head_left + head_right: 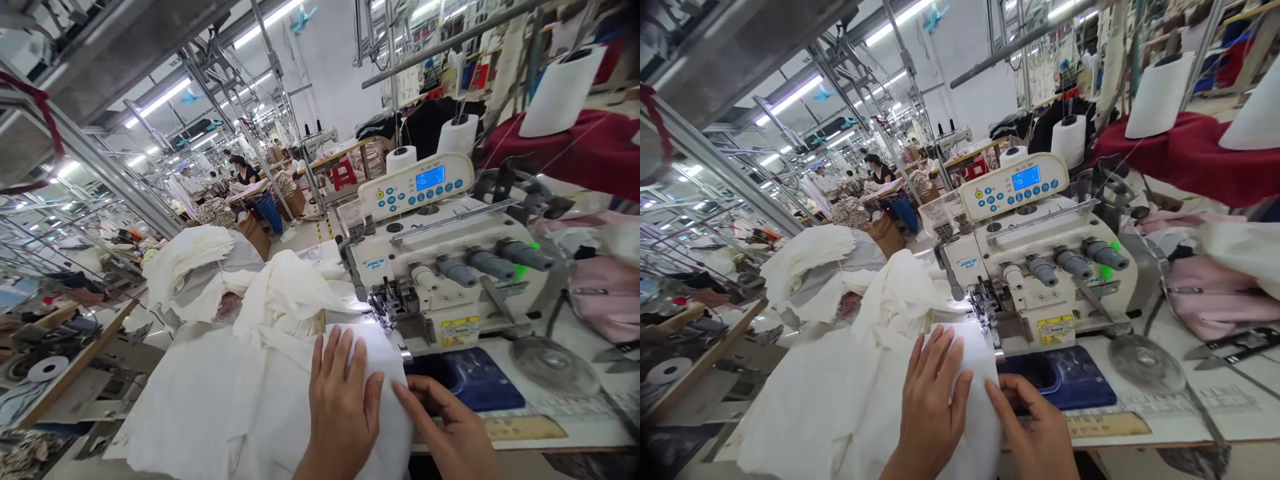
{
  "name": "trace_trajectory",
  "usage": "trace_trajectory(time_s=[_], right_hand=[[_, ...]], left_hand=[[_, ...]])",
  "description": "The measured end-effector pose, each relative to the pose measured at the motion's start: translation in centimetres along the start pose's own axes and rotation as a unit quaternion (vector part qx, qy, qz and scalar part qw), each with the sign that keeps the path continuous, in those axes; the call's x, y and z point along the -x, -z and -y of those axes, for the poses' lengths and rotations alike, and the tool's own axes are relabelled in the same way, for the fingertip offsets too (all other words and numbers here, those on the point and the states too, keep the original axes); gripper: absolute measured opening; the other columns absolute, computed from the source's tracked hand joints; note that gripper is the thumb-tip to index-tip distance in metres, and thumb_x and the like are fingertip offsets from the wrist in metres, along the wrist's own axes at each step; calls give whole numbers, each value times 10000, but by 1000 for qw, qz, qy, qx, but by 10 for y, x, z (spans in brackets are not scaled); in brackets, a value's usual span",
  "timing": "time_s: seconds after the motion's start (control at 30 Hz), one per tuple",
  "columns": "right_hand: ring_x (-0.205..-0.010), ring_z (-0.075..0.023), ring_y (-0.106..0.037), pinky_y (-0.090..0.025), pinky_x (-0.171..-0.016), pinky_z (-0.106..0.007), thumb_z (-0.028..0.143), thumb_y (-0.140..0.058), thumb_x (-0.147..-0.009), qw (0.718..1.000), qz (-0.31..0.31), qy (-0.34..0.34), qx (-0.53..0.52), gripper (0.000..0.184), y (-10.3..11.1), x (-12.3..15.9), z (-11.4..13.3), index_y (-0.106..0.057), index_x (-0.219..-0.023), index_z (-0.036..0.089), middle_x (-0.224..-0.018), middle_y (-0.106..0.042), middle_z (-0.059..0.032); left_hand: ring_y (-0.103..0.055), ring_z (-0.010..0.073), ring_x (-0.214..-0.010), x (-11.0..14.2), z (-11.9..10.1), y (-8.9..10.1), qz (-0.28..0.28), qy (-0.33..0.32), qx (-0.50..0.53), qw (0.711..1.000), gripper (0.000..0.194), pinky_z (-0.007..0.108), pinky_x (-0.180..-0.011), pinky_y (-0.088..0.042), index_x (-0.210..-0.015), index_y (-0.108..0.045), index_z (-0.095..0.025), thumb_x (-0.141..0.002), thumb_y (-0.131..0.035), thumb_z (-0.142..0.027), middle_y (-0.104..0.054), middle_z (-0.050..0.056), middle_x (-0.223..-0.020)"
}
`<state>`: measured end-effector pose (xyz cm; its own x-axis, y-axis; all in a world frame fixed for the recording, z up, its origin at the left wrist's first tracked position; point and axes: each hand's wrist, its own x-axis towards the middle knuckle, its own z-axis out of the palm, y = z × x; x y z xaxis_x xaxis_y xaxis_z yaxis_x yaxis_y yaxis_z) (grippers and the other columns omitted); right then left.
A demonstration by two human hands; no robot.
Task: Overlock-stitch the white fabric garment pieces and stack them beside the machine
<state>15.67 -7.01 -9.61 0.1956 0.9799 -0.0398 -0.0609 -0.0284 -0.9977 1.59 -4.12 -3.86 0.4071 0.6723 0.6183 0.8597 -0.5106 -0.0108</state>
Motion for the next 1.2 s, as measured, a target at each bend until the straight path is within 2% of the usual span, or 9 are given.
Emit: trace_trajectory(time_s=[0.2, 0.43, 0.6, 0.7, 0.83, 0.93, 1.07, 1.2], right_hand=[[-657, -135, -636, -510, -602, -135, 511, -619, -834, 996, 28, 42, 73, 314, 15, -5, -8, -703, -859, 209, -757, -695, -1], [-747, -137, -641, -507, -679, -149, 445, -585, -878, 988, 53, 99, 102, 243, 15, -6, -8, -672, -819, 225, -802, -657, 0], [-713, -131, -649, -509, -663, -136, 458, -581, -878, 989, 85, 68, 100, 248, 15, -7, -6, -662, -850, 225, -793, -688, 15], [-715, -142, -658, -521, -659, -149, 465, -583, -872, 990, 86, 59, 97, 260, 13, -7, -6, -658, -878, 216, -807, -698, 6], [-716, -158, -667, -533, -667, -167, 465, -587, -869, 989, 86, 73, 98, 272, 13, -6, -8, -680, -904, 212, -816, -704, -12], [-724, -152, -660, -524, -678, -157, 445, -589, -875, 988, 70, 92, 98, 249, 14, -5, -8, -686, -835, 219, -805, -687, -11], [-728, -144, -648, -518, -648, -144, 440, -585, -878, 989, 57, 93, 103, 248, 14, -8, -5, -678, -800, 224, -810, -676, -6], [-737, -142, -651, -510, -671, -141, 449, -577, -882, 987, 78, 78, 114, 253, 15, -10, -1, -662, -812, 220, -799, -679, 6]], left_hand=[[-499, 296, -1274, -2, -4, 0, 7, 8, 4, 1000, 316, 523, -1071, -388, -1221, -565, -126, -946, -443, -222, -617, 145, -1260], [-496, 297, -1274, -5, -2, -3, 13, 2, 7, 1000, 314, 527, -1076, -379, -1223, -558, -118, -943, -451, -210, -607, 155, -1269], [-522, 304, -1243, -18, 4, -7, 29, 20, 17, 999, 295, 589, -1079, -361, -1203, -560, -127, -941, -442, -194, -623, 146, -1230], [-483, 295, -1285, -18, 5, -5, 46, 29, 35, 998, 321, 584, -1088, -362, -1243, -528, -129, -937, -440, -175, -584, 154, -1283], [-437, 275, -1331, -7, 3, 1, 4, -26, 61, 998, 362, 525, -1116, -359, -1258, -513, -100, -898, -467, -112, -581, 169, -1283], [-474, 250, -1304, -5, 3, 4, 33, -43, 83, 995, 345, 500, -1144, -329, -1232, -537, -110, -894, -465, -102, -619, 140, -1241], [-499, 245, -1281, -16, 5, 1, 54, -29, 87, 994, 325, 523, -1154, -309, -1208, -558, -128, -902, -454, -95, -629, 119, -1236], [-528, 255, -1248, -21, 1, 0, 3, -25, 70, 997, 313, 509, -1101, -402, -1177, -578, -126, -890, -463, -74, -647, 135, -1195]])
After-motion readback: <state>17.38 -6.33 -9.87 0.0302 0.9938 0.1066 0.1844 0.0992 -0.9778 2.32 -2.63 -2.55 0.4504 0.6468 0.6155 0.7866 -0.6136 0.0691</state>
